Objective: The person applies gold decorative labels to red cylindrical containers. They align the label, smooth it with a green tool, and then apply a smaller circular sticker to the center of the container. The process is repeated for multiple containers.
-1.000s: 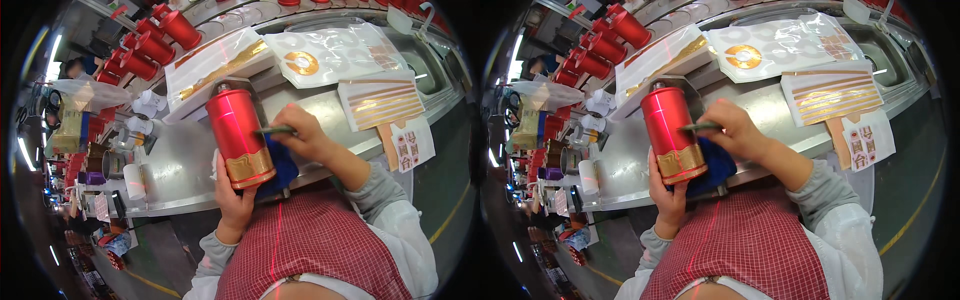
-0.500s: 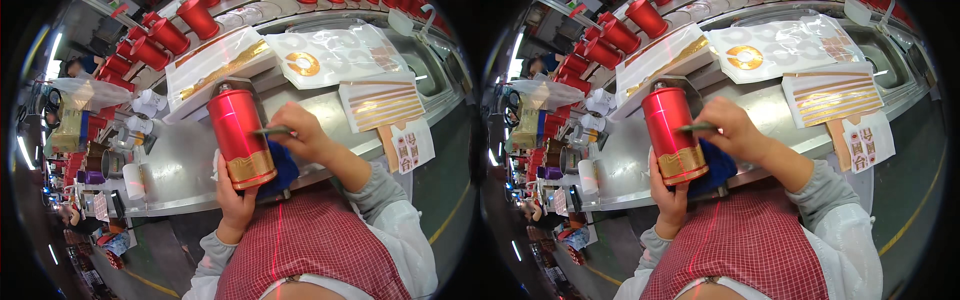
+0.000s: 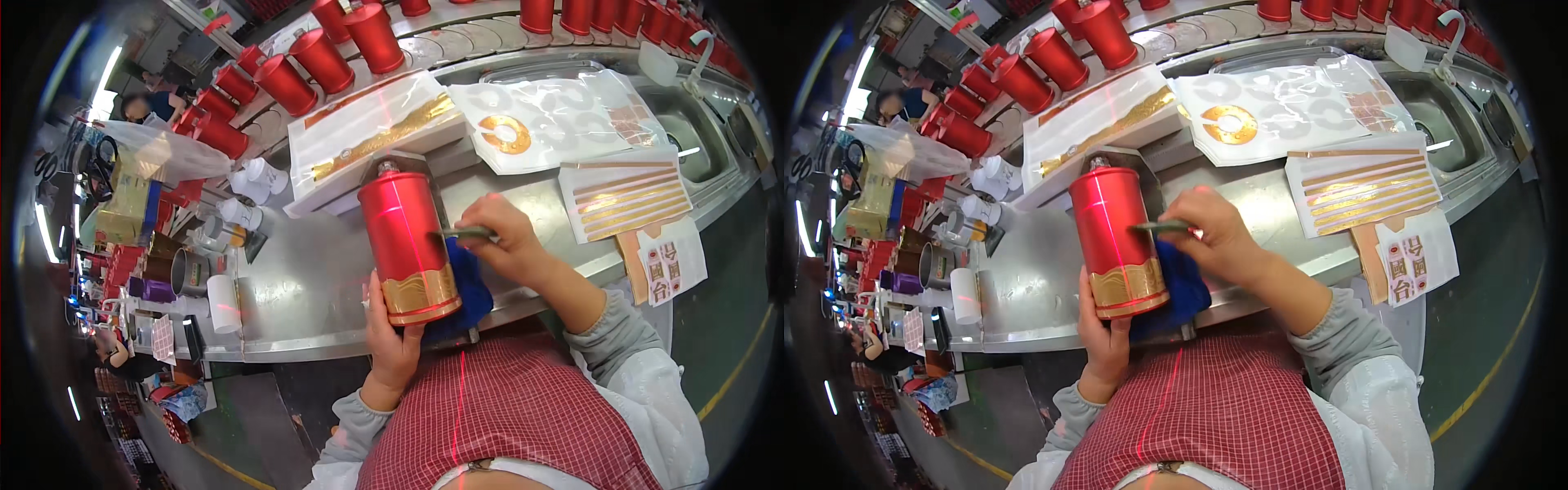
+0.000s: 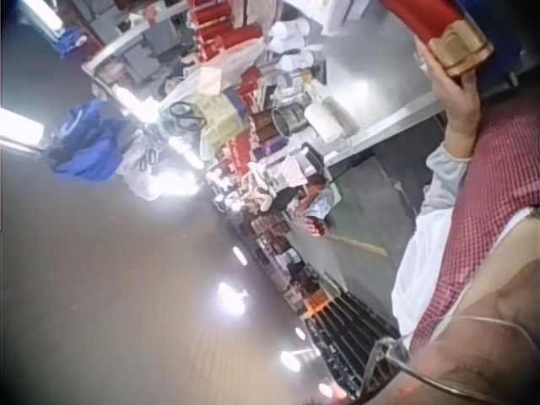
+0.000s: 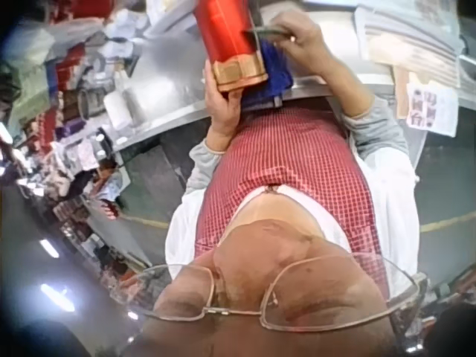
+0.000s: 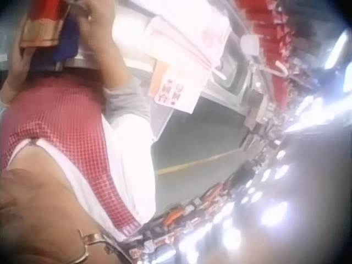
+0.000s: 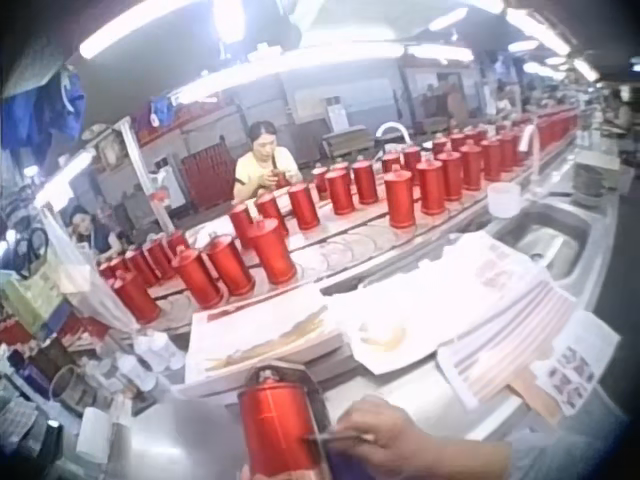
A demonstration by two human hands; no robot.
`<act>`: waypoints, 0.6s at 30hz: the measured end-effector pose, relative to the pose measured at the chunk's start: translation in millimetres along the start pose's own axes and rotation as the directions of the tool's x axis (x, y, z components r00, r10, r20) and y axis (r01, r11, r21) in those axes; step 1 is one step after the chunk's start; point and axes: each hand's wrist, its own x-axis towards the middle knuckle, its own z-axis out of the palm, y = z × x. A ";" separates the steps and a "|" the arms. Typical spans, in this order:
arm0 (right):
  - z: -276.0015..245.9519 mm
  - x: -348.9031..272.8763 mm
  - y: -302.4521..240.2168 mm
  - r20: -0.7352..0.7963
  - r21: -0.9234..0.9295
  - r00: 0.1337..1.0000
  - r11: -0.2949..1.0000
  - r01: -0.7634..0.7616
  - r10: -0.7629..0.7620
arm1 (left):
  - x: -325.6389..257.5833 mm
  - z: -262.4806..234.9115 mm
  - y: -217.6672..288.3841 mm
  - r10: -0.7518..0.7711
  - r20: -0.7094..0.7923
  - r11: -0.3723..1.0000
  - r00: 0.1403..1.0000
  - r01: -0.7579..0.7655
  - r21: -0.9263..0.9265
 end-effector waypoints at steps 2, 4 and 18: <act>7.9 -17.6 -14.8 0.078 0.131 0.991 0.987 0.096 -0.106 | 1.0 -5.0 0.8 -0.006 0.044 1.000 0.999 0.005 0.027; -1.9 -17.2 -20.1 0.288 0.321 0.938 0.942 0.094 -0.192 | 2.1 -1.8 2.7 -0.022 0.012 0.999 1.000 0.023 -0.025; -5.9 -18.7 -34.2 0.150 0.139 0.987 0.989 0.042 -0.063 | -4.0 -2.7 13.0 0.013 -0.035 0.997 0.999 -0.015 -0.075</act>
